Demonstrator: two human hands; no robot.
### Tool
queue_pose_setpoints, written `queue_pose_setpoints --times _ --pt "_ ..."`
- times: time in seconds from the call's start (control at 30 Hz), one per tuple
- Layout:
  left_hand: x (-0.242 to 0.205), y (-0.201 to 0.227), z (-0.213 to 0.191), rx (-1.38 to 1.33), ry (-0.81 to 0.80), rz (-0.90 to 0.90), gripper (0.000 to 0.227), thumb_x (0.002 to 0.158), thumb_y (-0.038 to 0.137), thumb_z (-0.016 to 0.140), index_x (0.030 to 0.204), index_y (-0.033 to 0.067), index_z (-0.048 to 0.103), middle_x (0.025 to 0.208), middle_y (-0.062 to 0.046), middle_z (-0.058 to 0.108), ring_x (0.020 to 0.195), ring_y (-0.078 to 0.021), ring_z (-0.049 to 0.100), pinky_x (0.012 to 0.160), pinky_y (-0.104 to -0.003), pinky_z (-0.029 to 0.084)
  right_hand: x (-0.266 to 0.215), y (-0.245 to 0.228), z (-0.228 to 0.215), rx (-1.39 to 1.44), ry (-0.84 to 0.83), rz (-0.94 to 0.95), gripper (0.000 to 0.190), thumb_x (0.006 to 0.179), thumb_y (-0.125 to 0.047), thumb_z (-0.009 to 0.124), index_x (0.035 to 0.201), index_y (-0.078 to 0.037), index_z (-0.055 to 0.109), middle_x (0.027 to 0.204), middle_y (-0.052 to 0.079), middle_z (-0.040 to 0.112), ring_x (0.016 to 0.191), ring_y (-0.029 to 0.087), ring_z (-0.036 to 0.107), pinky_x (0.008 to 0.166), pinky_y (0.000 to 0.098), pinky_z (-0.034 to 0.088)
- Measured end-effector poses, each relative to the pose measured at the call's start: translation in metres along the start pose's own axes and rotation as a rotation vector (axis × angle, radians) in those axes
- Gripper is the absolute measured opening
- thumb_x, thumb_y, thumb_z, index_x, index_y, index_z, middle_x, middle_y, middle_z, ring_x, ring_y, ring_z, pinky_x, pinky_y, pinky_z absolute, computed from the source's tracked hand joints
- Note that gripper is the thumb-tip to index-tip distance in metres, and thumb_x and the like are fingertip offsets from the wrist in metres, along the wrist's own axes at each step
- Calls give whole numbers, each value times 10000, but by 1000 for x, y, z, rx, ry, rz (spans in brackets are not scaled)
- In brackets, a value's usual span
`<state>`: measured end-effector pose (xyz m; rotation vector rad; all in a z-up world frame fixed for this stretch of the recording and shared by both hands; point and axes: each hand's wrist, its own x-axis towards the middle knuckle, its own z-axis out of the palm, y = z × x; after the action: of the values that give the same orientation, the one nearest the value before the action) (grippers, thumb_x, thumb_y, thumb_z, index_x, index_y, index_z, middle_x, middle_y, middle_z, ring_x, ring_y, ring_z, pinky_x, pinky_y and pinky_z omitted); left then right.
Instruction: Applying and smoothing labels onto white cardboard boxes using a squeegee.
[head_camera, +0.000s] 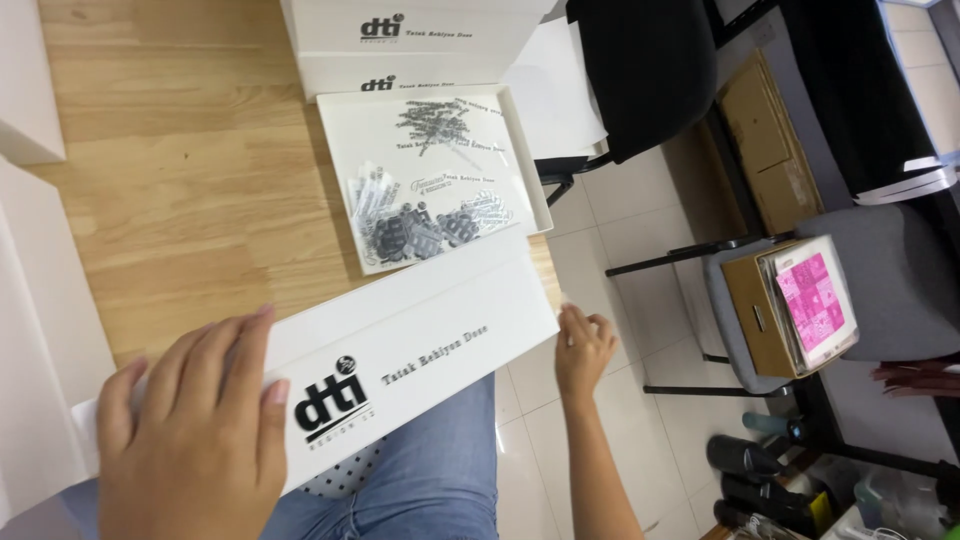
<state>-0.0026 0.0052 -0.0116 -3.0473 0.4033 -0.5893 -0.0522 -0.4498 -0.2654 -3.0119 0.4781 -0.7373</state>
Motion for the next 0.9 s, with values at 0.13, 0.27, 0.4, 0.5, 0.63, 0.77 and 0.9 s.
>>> queue_pose_setpoints --times 0.13,0.27,0.4,0.5,0.63,0.77,0.9 --pt "-4 -4 9 49 11 -13 464 1037 399 495 1436 299 711 1350 124 733 1233 -73 695 1144 -329 441 -37 -17 18 -67 -105 -110 451 872 -88 744 1317 -158 711 1062 -41 797 1050 230 590 837 377 405" --pt "-6 -10 10 107 21 26 481 1070 391 437 1429 286 738 1330 138 752 1209 -58 713 1143 -292 414 -39 -35 -3 173 -161 88 358 968 -308 618 1314 -241 678 1465 -101 612 1193 266 503 927 422 326" --pt "-6 -13 8 114 9 46 518 1070 436 409 1445 267 724 1353 125 753 1238 -57 713 1162 -307 385 -17 -51 -11 343 37 185 194 987 -187 639 1145 -105 715 1111 15 725 1085 281 509 923 376 438" --pt "-8 -17 1 -210 -79 29 647 1013 454 422 1527 107 607 1483 -63 674 1366 -239 614 1188 -482 379 22 -86 -3 349 -458 466 478 1008 -428 323 1325 -192 592 1369 10 546 1243 287 361 1022 455 266" --pt "-5 -18 -16 -77 -67 54 1016 816 810 362 1526 122 596 1501 -91 658 1381 -261 617 1202 -546 381 34 -60 87 101 -453 297 416 920 -401 538 1249 -155 603 1344 90 488 1163 404 409 921 559 359" --pt "-3 -14 -23 -141 -134 109 1450 487 1087 498 1526 77 443 1578 -123 491 1443 -311 472 1175 -616 321 55 -68 74 265 -498 351 395 853 -441 577 1209 -274 609 1241 -29 627 1184 307 480 940 550 333" --pt "0 0 -7 -186 -166 102 1523 353 975 791 1543 118 381 1587 -74 450 1464 -251 410 1179 -599 246 87 -60 -34 728 -271 370 550 839 -344 674 1323 -93 608 1241 126 705 1121 261 655 900 406 481"
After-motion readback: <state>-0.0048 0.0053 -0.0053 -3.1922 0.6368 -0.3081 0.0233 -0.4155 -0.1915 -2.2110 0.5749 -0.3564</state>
